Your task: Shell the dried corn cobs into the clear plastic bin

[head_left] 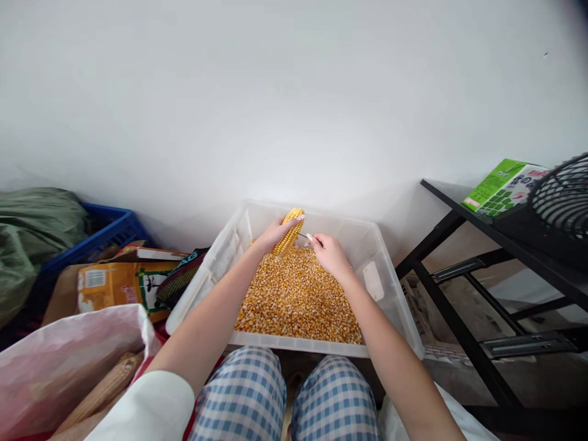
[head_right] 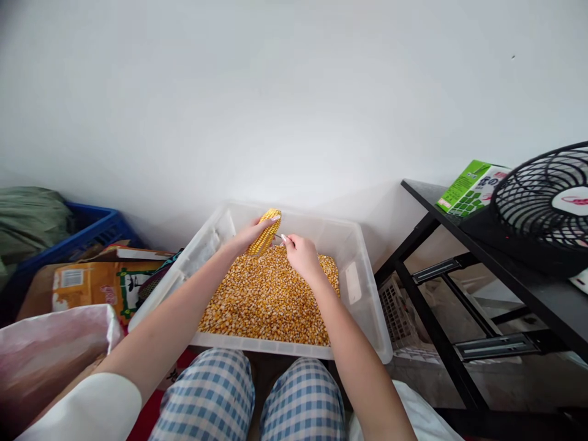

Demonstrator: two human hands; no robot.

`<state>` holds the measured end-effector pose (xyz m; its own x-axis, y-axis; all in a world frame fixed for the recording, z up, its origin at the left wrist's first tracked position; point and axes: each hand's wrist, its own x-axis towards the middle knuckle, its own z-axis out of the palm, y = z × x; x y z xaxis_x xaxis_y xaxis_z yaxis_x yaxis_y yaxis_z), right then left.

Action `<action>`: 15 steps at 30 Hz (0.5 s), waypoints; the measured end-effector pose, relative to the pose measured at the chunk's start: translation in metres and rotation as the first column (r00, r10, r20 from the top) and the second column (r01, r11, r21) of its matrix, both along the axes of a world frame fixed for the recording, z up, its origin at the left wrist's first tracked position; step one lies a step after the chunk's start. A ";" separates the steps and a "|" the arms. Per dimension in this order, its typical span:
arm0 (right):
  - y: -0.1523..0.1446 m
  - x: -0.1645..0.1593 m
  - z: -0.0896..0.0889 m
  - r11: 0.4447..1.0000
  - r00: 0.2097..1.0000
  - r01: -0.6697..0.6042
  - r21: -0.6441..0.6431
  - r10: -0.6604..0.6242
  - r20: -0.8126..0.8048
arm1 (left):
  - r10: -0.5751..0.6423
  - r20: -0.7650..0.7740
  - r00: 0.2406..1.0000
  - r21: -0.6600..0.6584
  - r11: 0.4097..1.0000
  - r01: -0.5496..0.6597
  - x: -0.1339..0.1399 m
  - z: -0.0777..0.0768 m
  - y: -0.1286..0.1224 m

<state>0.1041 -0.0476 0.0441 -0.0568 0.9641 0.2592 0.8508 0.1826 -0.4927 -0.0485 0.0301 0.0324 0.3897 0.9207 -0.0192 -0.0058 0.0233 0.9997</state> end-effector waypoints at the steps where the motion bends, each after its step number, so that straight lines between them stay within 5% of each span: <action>1: -0.001 -0.001 0.000 1.000 1.000 0.001 0.010 -0.002 0.020 | -0.004 -0.002 1.000 0.003 1.000 0.004 0.000 -0.001 0.000; 8: -0.006 -0.006 -0.001 0.999 0.938 -0.018 0.042 0.002 0.346 | 0.041 -0.053 0.998 0.084 0.996 -0.037 0.002 -0.007 -0.001; 15: -0.003 -0.015 -0.010 0.994 0.908 0.103 0.039 -0.110 0.404 | 0.207 0.008 0.978 -0.038 0.978 -0.207 0.015 -0.015 -0.003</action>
<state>0.0894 -0.0505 0.0341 -0.0575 0.9661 0.2517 0.9914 0.0850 -0.0994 -0.0340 0.0273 0.0174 0.1914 0.9802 -0.0508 -0.0259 0.0568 0.9981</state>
